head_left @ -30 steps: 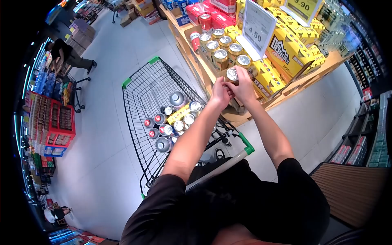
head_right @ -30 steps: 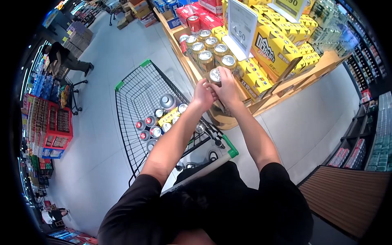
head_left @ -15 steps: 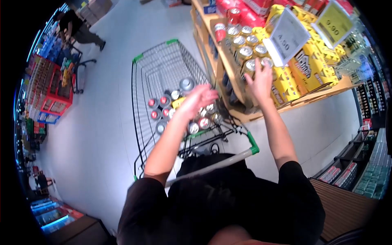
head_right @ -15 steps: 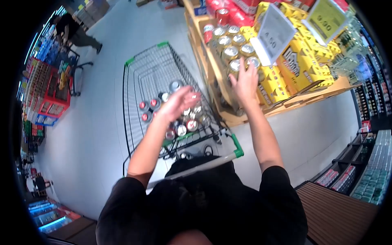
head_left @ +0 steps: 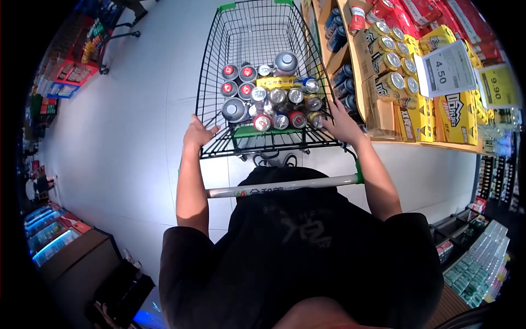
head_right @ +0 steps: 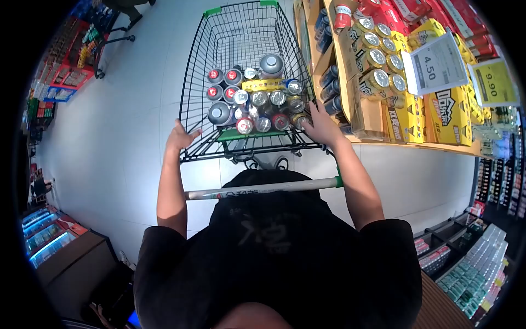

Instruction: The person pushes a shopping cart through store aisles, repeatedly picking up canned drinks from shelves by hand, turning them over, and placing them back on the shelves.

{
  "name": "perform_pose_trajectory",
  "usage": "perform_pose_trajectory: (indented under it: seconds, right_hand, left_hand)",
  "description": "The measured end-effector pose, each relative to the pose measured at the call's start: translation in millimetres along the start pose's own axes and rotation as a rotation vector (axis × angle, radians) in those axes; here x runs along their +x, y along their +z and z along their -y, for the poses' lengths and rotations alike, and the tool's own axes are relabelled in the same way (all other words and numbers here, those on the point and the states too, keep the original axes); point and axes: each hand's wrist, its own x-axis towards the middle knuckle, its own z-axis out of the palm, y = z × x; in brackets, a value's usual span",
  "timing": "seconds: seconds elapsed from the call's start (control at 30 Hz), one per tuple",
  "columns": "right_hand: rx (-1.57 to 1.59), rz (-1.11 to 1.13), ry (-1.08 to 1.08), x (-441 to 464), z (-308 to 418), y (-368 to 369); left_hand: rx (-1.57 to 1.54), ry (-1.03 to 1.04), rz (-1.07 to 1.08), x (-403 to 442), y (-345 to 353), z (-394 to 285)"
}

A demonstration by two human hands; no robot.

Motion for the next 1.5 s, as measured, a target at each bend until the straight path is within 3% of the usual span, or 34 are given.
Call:
perform_pose_trajectory:
  seconds: [0.07, 0.1, 0.43, 0.67, 0.77, 0.9, 1.17, 1.27, 1.37, 1.5]
  right_hand:
    - [-0.088, 0.024, 0.075, -0.3, 18.2, -2.6]
    - [-0.150, -0.075, -0.026, 2.3, 11.8, 4.9]
    - [-0.266, -0.083, 0.001, 39.3, 44.1, 4.9]
    - [-0.273, -0.187, -0.063, 77.5, 49.1, -5.2]
    - [-0.083, -0.146, 0.122, 101.4, 65.9, -29.6]
    - [-0.080, -0.337, 0.017, 143.8, 40.4, -29.0]
    - [-0.112, -0.328, 0.124, 231.5, 10.8, -51.0]
    - [-0.161, -0.273, 0.260, 264.6, 12.4, -66.8]
    - [-0.229, -0.135, 0.361, 298.2, -3.6, -75.5]
    - [-0.198, -0.124, 0.312, 334.8, -26.1, -86.1]
  left_hand:
    - [0.017, -0.034, 0.063, 14.9, -3.9, -3.1]
    - [0.022, -0.034, 0.082, 23.5, -2.6, 2.3]
    - [-0.016, -0.133, 0.193, 65.5, -41.9, -2.4]
    - [-0.047, -0.182, 0.166, 109.4, -63.9, -14.6]
    - [-0.006, -0.170, 0.166, 129.0, -73.5, -26.4]
    - [0.037, -0.166, 0.198, 170.8, -80.8, -46.7]
    - [0.169, -0.090, 0.277, 286.1, -66.9, -91.9]
    - [0.132, -0.054, 0.334, 313.3, -84.8, -118.5]
    - [0.186, -0.013, 0.311, 357.7, -71.1, -133.5]
    - [0.123, -0.009, 0.192, 406.9, -50.4, -151.1]
